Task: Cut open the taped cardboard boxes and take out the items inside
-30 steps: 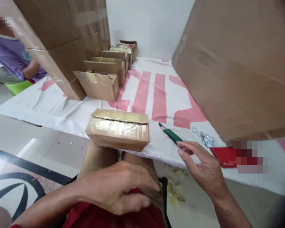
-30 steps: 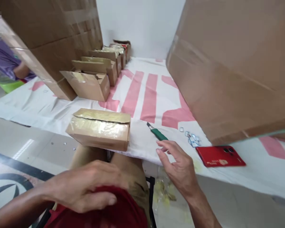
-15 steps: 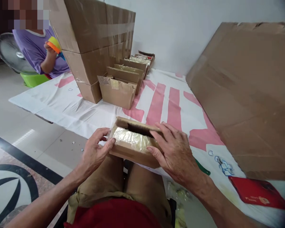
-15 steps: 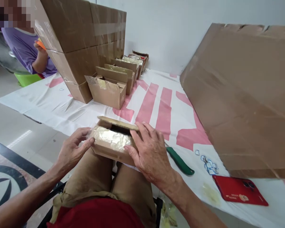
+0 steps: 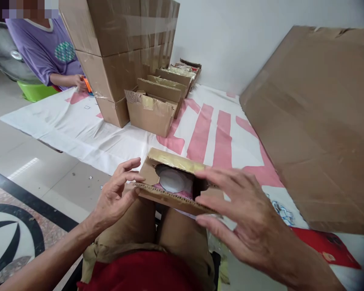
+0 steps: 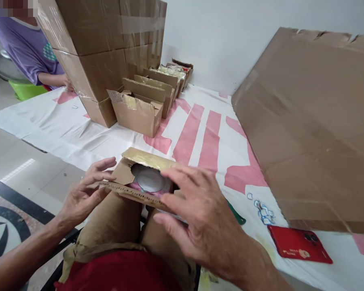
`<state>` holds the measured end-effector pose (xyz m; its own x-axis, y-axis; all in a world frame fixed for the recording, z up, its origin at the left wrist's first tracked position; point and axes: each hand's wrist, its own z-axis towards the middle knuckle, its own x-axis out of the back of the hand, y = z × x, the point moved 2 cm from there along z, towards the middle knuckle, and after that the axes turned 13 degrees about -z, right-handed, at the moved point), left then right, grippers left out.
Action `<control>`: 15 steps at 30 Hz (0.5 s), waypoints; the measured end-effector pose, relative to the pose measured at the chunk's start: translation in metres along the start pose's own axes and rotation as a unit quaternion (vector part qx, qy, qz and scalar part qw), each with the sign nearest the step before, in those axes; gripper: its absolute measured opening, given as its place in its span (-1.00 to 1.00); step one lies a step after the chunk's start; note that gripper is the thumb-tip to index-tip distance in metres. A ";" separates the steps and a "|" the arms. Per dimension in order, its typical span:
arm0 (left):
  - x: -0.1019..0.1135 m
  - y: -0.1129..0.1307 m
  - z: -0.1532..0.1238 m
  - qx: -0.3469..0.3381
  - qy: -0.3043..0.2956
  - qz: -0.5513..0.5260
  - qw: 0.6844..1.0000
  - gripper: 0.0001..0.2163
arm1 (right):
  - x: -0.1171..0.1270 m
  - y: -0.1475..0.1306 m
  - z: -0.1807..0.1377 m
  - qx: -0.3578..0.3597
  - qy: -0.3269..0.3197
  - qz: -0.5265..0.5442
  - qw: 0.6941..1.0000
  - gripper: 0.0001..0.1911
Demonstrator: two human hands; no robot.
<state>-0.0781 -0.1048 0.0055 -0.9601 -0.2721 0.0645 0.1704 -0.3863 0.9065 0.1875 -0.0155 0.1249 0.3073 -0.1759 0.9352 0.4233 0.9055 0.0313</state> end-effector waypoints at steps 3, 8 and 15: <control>0.012 0.004 -0.004 0.005 -0.048 -0.006 0.999 -0.81 | 0.000 -0.014 -0.012 0.037 -0.084 0.074 0.993 -0.80; 0.034 0.018 -0.002 0.061 -0.051 -0.002 0.997 -0.73 | -0.021 -0.024 -0.029 0.019 -0.111 0.118 0.986 -0.81; -0.018 0.065 0.046 -0.132 -0.264 0.169 0.940 -0.68 | -0.029 -0.012 -0.026 0.015 -0.036 0.167 0.985 -0.78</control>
<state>-0.0596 -0.0844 0.0826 -0.8057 0.0294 0.5915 0.4680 -0.5804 0.6664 0.1954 -0.0314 0.0885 0.3641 0.1611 0.9173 0.2828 0.9193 -0.2737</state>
